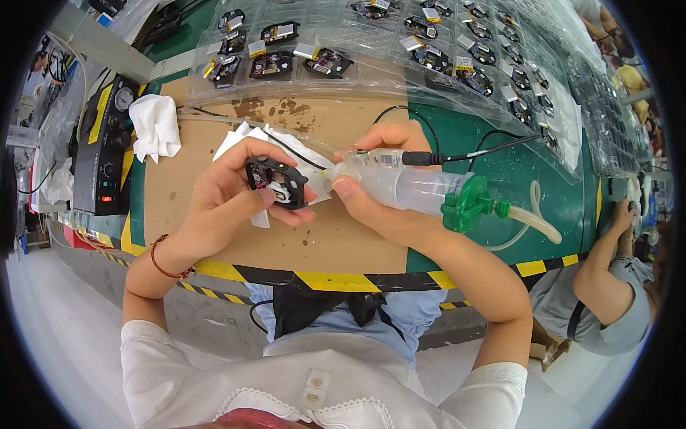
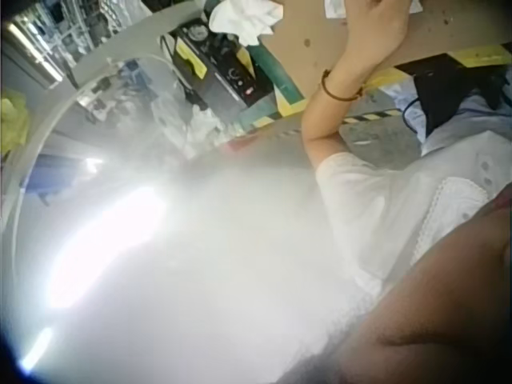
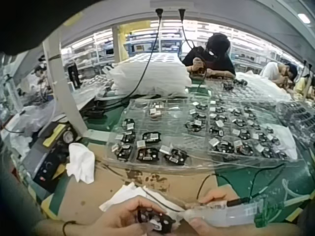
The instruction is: Applying adhesive to internal components of smartwatches using a precision dispenser and tweezers on an assembly line.
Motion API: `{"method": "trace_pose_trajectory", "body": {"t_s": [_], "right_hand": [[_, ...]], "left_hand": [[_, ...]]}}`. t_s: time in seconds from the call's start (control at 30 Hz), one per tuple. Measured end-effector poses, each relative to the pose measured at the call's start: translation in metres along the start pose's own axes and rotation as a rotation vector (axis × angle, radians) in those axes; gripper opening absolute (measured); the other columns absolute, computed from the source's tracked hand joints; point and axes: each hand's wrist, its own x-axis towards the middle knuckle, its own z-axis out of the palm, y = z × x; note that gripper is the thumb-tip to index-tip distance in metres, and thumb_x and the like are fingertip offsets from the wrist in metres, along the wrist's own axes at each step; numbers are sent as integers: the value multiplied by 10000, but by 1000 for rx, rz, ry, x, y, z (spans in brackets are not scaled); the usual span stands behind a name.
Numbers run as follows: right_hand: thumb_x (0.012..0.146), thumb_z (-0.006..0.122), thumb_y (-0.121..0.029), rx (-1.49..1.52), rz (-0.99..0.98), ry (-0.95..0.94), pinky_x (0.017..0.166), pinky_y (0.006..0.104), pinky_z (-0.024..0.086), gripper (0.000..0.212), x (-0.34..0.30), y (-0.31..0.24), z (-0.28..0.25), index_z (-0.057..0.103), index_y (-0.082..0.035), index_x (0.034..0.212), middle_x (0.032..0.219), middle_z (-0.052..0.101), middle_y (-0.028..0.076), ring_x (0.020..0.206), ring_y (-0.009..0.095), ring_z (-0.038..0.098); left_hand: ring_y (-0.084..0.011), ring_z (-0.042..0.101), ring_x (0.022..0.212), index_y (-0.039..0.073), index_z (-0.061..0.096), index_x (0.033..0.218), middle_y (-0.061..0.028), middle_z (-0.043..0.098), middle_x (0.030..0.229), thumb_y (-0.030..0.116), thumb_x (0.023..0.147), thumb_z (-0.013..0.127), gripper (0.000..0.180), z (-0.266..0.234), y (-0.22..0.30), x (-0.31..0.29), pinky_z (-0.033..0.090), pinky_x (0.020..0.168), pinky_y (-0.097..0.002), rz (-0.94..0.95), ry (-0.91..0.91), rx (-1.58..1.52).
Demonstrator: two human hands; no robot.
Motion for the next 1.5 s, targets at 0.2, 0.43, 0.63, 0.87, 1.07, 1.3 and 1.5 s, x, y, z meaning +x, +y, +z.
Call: {"method": "trace_pose_trajectory", "body": {"t_s": [0.2,0.43,0.63,0.87,1.07,1.3,1.5], "right_hand": [[790,638,-116,-24,-36,-15,759,334,514,397,0,2,0,360,-35,1062,996,456,94,916,228,617],[790,637,-115,-58,-38,-30,767,340,513,399,0,1,-1,357,-35,1064,996,452,93,927,230,615],[785,644,-120,-51,-41,-41,771,335,508,410,0,2,-2,352,-38,1062,993,448,91,933,225,611],[782,642,-112,-64,-42,-44,771,332,505,409,0,1,-1,350,-41,1059,996,445,88,932,221,609],[778,643,-105,-73,-49,-52,775,332,504,412,0,2,-3,348,-44,1059,995,447,88,940,216,605],[775,649,-107,-69,-54,-59,774,332,509,418,1,2,-2,350,-42,1060,999,443,86,940,218,608],[773,652,-107,-59,-53,-57,774,333,513,422,1,2,-2,350,-41,1060,999,443,86,937,219,610]], "left_hand": [[-291,651,877,-51,439,1103,-233,599,1009,-62,850,392,257,-2,-4,0,550,759,-343,12,31,24],[-201,634,873,-26,474,1059,-151,606,986,-63,862,423,207,-9,-5,1,526,749,-302,-18,-38,-6],[-203,635,788,-27,475,1014,-165,601,936,-81,835,422,194,-6,-7,1,523,676,-295,0,-2,12],[-162,621,791,-3,475,1029,-114,583,929,-68,854,443,189,-9,-9,1,512,680,-285,-23,-32,10],[-187,627,734,-11,459,1005,-183,622,922,-68,810,456,203,-4,-9,2,512,634,-282,-20,40,1],[-164,628,758,11,425,1074,-159,615,965,-56,865,443,220,-10,-9,1,508,665,-278,-41,-12,1],[-158,624,752,14,423,1073,-170,619,955,-46,873,446,211,-8,-8,1,506,676,-279,-22,-7,-8]]}}
